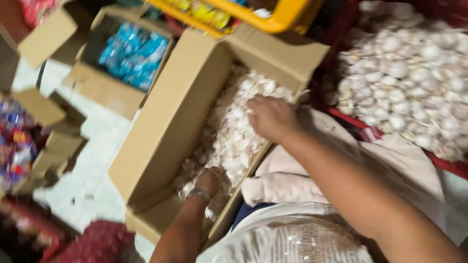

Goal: Peeling garlic bulbs, separating cloves, and placing the skins into a cardboard box.

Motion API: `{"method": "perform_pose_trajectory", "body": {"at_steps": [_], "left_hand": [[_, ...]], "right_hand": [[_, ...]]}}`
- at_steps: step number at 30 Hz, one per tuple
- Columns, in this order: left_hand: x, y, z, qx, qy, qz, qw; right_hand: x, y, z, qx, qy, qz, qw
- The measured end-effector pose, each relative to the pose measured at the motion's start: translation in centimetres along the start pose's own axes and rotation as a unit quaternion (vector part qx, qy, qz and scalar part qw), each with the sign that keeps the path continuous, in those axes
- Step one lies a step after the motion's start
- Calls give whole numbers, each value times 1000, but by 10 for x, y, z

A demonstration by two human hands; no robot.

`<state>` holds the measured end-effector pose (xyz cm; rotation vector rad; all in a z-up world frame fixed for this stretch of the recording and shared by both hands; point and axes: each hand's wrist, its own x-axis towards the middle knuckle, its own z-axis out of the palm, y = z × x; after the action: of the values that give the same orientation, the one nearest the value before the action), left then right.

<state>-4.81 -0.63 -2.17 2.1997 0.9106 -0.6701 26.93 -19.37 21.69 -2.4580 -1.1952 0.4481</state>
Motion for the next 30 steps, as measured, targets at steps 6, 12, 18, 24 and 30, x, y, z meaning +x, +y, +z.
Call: {"method": "perform_pose_trajectory", "body": {"at_steps": [6,12,18,24,30], "left_hand": [[4,-5,60,257,-87,-7,963],[-55,79,-21,60,-132,-95,985],[-19,46,-5,-363,-94,42,926],[-56,161,-79,-748,-61,59,658],[-66,212,-123,-785,-71,174,590]], "right_hand": [[-1,2,-11,-32,-36,2,999],[-2,6,-9,-85,-17,-20,996],[-5,-3,-19,-94,-62,3,994],[-20,-75,-66,119,-227,-32,966],[-16,-74,-35,102,-266,-44,958]]}}
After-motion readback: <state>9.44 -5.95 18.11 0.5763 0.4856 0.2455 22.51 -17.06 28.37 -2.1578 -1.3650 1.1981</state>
